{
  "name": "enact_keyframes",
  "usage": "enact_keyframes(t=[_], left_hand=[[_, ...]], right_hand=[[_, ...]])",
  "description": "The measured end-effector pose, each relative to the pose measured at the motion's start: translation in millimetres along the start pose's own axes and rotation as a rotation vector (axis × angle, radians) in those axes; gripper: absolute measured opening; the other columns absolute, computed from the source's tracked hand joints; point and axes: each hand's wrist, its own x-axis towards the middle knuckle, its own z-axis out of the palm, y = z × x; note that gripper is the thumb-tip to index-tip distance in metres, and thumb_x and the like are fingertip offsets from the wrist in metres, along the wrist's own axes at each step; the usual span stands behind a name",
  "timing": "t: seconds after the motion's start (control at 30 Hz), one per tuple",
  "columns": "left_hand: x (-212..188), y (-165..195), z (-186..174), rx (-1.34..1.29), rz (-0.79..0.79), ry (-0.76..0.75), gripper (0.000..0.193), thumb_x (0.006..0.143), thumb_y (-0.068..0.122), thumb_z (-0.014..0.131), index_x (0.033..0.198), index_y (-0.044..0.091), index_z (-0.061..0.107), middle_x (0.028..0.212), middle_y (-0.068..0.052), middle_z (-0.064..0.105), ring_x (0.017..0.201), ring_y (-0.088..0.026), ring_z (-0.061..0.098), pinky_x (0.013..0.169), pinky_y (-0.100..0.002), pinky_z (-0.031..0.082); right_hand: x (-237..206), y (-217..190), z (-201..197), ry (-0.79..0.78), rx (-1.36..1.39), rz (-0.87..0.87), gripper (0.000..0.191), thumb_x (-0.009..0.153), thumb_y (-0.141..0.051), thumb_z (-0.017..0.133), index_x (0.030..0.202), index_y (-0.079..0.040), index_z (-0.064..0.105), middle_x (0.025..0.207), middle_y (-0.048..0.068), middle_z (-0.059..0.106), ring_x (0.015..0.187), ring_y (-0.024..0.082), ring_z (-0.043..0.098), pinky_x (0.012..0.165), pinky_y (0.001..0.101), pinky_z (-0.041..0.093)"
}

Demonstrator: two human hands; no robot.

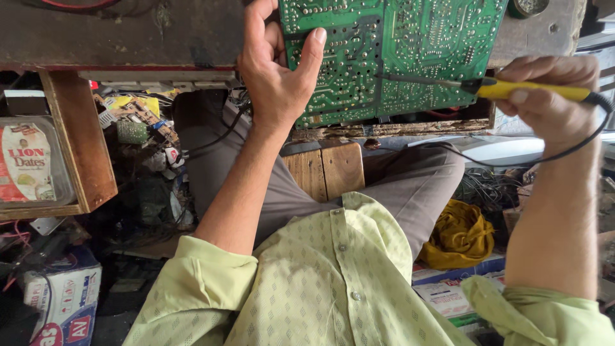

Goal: The person holds a green circuit board against the workbench and uses a soldering iron to solder joints on its underside, repositioning the board and touching the iron to different points across the board throughout the episode.

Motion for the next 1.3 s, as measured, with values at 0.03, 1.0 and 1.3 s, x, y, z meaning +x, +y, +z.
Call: enact_keyframes(t=[0.03, 1.0, 1.3], left_hand=[[1, 0, -1, 0.009, 0.019, -0.006, 0.043, 0.104, 0.009, 0.079, 0.137, 0.007, 0.050, 0.073, 0.001, 0.067, 0.060, -0.001, 0.053, 0.056, -0.019, 0.037], [0, -4, -1, -0.006, 0.000, -0.040, 0.045, 0.106, 0.010, 0.079, 0.140, 0.005, 0.051, 0.076, 0.002, 0.068, 0.061, -0.002, 0.050, 0.056, -0.021, 0.035], [-1, -5, -3, 0.027, 0.007, -0.035, 0.041, 0.106, 0.011, 0.079, 0.135, 0.006, 0.051, 0.071, 0.002, 0.065, 0.058, -0.002, 0.049, 0.055, -0.021, 0.034]], right_hand=[[7, -7, 2, -0.023, -0.033, -0.002, 0.009, 0.091, 0.001, 0.074, 0.100, 0.003, 0.073, 0.099, 0.018, 0.072, 0.070, 0.020, 0.067, 0.058, 0.0277, 0.054], [-49, -6, 41, 0.771, -0.425, -0.287, 0.026, 0.115, -0.010, 0.063, 0.131, 0.008, 0.071, 0.100, 0.011, 0.063, 0.076, 0.014, 0.055, 0.067, 0.0254, 0.042], [-105, 35, 122, 0.510, -0.093, -0.425, 0.016, 0.101, 0.001, 0.076, 0.110, 0.013, 0.070, 0.089, 0.017, 0.069, 0.063, 0.020, 0.062, 0.055, 0.0275, 0.049]])
